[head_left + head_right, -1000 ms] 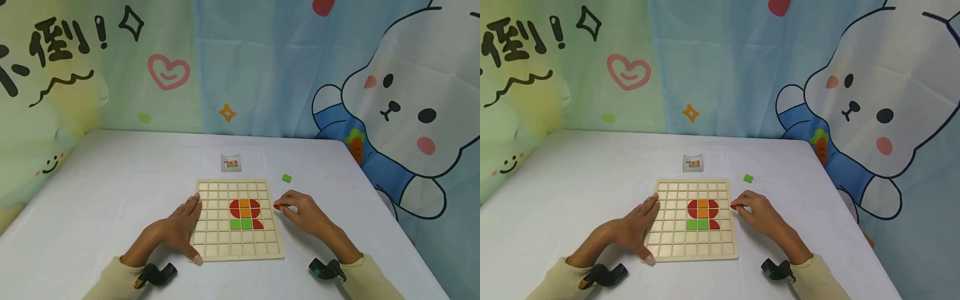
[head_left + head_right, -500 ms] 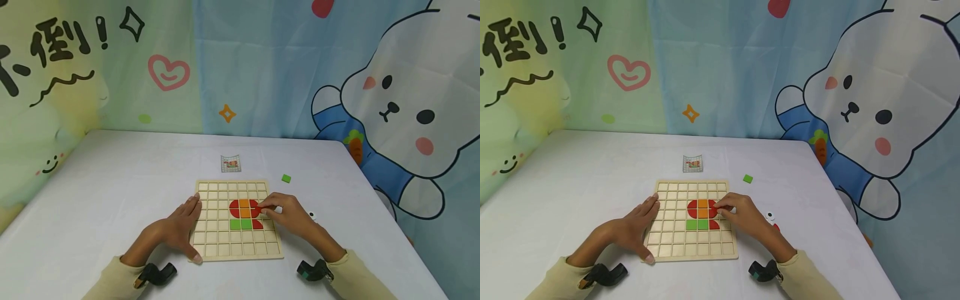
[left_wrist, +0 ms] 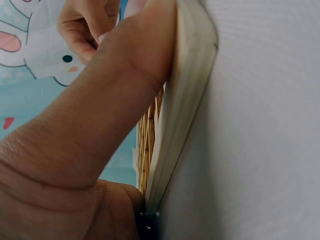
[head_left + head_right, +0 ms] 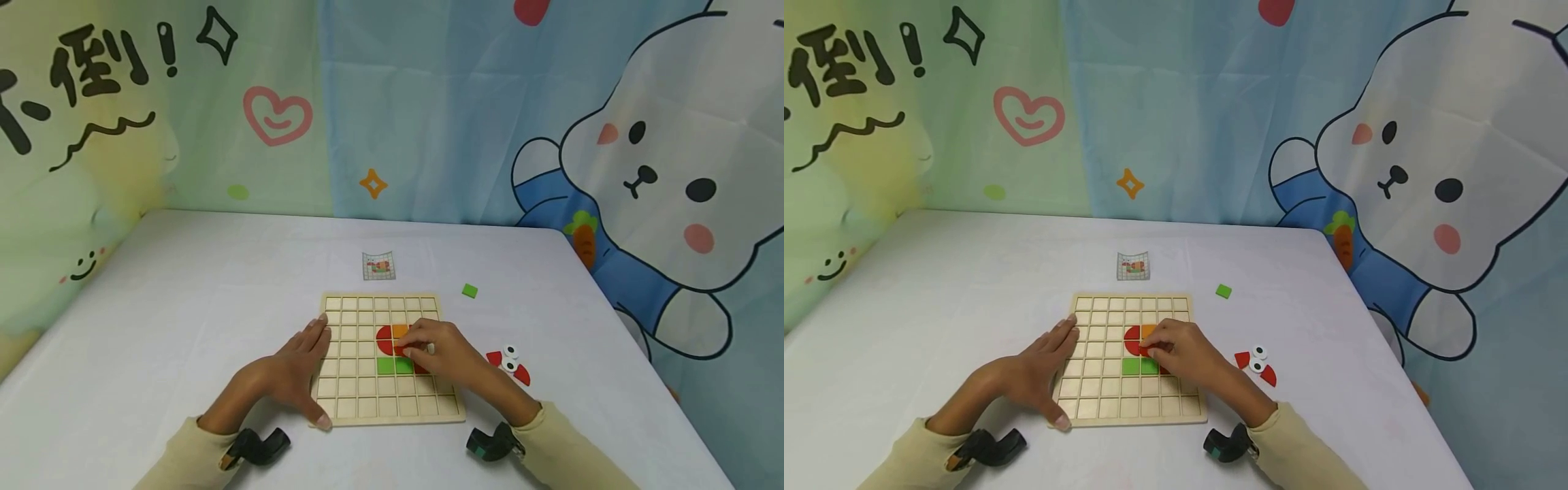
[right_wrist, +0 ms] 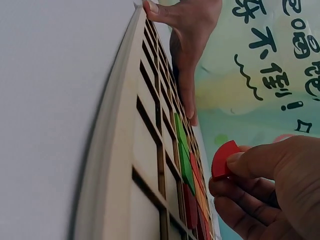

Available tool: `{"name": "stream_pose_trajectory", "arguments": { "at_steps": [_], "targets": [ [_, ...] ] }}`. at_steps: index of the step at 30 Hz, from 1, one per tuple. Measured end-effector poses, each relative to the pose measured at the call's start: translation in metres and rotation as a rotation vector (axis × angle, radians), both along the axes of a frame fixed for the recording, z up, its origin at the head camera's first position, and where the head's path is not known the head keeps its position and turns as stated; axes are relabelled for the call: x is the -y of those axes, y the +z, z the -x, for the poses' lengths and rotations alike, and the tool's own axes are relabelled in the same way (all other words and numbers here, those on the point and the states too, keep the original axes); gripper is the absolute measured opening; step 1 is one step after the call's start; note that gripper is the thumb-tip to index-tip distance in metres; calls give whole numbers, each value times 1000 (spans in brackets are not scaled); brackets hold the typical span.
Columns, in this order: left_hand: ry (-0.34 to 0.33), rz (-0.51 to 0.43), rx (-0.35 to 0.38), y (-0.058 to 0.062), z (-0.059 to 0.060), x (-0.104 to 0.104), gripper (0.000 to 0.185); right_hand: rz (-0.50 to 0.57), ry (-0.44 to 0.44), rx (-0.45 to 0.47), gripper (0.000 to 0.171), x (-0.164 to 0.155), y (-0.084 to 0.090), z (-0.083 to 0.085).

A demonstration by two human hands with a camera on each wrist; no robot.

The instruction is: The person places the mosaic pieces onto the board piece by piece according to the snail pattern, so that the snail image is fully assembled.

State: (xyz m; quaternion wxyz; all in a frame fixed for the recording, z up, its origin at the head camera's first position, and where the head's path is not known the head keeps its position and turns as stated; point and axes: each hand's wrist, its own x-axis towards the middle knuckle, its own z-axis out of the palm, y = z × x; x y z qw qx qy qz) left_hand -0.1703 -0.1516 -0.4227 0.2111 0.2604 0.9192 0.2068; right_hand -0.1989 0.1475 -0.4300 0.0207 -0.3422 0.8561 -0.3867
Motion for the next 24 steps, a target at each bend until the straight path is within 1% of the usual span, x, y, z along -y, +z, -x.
{"name": "stream_pose_trajectory", "arguments": {
  "at_steps": [6, 9, 12, 18, 21, 24],
  "targets": [
    [-3, -4, 3, 0, 0, -1, 143, 21, 54, 23, 17, 12, -3, -1],
    [-3, -10, 2, 0, 0, -1, 143, -1, 62, 37, 16, 20, -3, -3],
    [-2, -18, -3, 1, 0, 0, 143, -20, 49, 40, 16, 28, -3, -5],
    [-3, -13, -4, 1, 0, 0, 142, -13, -10, -3, 14, 42, 0, -9],
    [-4, -6, -7, 1, 0, 0, 142, -22, -26, 19, 12, 48, 1, -11],
    [-8, -5, -11, 0, 0, 0, 142, -50, -24, 53, 11, 51, -1, -11]
  ]
}}
